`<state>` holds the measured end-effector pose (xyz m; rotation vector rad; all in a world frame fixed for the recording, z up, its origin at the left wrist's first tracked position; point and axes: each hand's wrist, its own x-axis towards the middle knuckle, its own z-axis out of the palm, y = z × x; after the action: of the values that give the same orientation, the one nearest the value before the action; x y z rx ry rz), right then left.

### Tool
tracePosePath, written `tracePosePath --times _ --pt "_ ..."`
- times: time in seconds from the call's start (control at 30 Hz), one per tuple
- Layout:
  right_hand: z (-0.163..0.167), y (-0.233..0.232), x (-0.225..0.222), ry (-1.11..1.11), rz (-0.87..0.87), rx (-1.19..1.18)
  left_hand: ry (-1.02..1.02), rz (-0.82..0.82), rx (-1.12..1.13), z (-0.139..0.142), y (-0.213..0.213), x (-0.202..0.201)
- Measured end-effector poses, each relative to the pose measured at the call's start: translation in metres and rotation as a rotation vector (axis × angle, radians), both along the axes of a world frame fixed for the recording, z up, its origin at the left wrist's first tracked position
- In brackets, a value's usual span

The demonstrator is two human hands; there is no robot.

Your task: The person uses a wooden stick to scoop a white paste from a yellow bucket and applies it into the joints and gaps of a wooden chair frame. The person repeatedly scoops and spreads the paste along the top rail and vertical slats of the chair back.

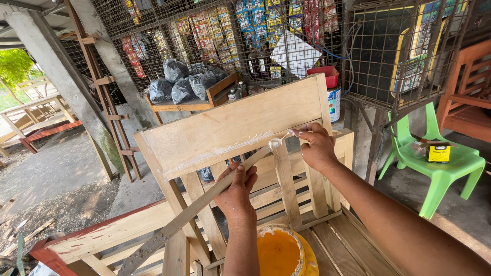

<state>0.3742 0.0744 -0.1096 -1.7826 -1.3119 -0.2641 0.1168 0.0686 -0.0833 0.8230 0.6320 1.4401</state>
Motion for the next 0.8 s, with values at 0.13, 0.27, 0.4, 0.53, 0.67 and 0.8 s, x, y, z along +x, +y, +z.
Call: tracePosePath --times 0.13,0.27,0.4,0.53,0.67,0.8 --pt "0.001 0.009 0.002 -0.041 -0.003 -0.023 -0.008 0.01 -0.001 0.001 0.001 0.003" --pt "0.002 0.011 -0.01 -0.163 -0.073 -0.051 -0.007 0.025 0.002 0.0 0.001 -0.001" --pt "-0.004 0.002 -0.025 -0.304 -0.14 -0.062 -0.006 0.042 -0.008 -0.001 0.0 -0.008" --pt "-0.005 -0.004 -0.031 -0.36 -0.146 -0.081 -0.014 0.056 -0.025 -0.001 0.001 -0.014" --pt "0.003 -0.005 -0.028 -0.316 -0.146 -0.063 -0.008 0.06 -0.025 -0.002 0.001 -0.015" --pt "0.003 -0.003 -0.037 -0.314 -0.188 -0.071 0.006 0.061 -0.015 -0.002 -0.001 -0.017"
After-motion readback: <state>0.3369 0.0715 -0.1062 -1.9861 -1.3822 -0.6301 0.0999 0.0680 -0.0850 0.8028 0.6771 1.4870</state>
